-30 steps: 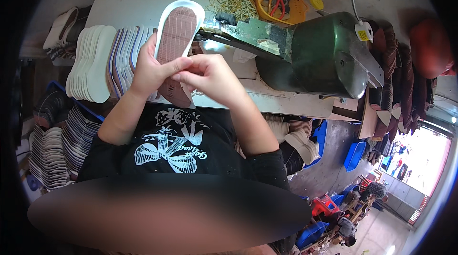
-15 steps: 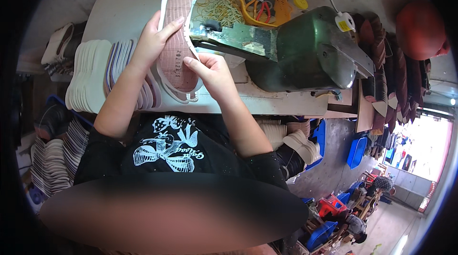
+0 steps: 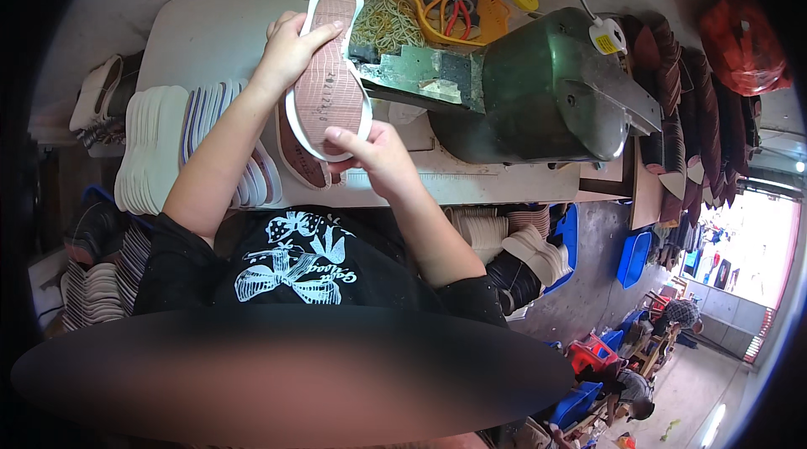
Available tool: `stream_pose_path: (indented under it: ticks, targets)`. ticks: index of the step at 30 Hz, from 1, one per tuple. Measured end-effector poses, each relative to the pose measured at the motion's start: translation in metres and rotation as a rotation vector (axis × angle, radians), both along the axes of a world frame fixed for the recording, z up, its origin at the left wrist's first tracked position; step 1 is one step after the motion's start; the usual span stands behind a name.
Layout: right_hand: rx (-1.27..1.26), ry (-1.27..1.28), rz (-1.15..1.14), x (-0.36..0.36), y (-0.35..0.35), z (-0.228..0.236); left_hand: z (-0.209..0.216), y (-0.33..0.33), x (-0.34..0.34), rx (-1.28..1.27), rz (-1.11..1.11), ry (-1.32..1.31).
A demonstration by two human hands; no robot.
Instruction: The recorder is seen manually attaching insoles to the inner part of shoe uppers at a workstation.
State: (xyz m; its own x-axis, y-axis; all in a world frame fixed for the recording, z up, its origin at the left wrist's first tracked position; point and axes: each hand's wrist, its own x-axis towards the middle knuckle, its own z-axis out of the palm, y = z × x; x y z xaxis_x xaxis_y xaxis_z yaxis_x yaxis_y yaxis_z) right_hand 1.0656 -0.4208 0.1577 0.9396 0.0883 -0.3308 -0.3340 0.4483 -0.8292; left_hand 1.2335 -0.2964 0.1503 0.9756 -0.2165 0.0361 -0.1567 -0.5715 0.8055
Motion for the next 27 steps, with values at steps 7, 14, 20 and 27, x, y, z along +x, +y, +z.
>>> stream_pose_path:
  ticks: [7, 14, 20, 27]
  targets:
    - [0.079, -0.008, -0.134, 0.015, 0.033, -0.006, -0.025, 0.014, 0.041, -0.072, -0.084, 0.157]
    - [0.118, -0.045, -0.216, 0.044, 0.038, 0.003, 0.029, 0.032, 0.067, 0.211, -0.988, -0.271]
    - [0.130, -0.018, -0.279, 0.043, 0.034, 0.010, 0.049, 0.023, 0.072, 0.338, -1.062, 0.061]
    - [0.064, -0.041, -0.266, 0.043, 0.034, 0.012, 0.049, 0.033, 0.068, 0.201, -1.067, 0.388]
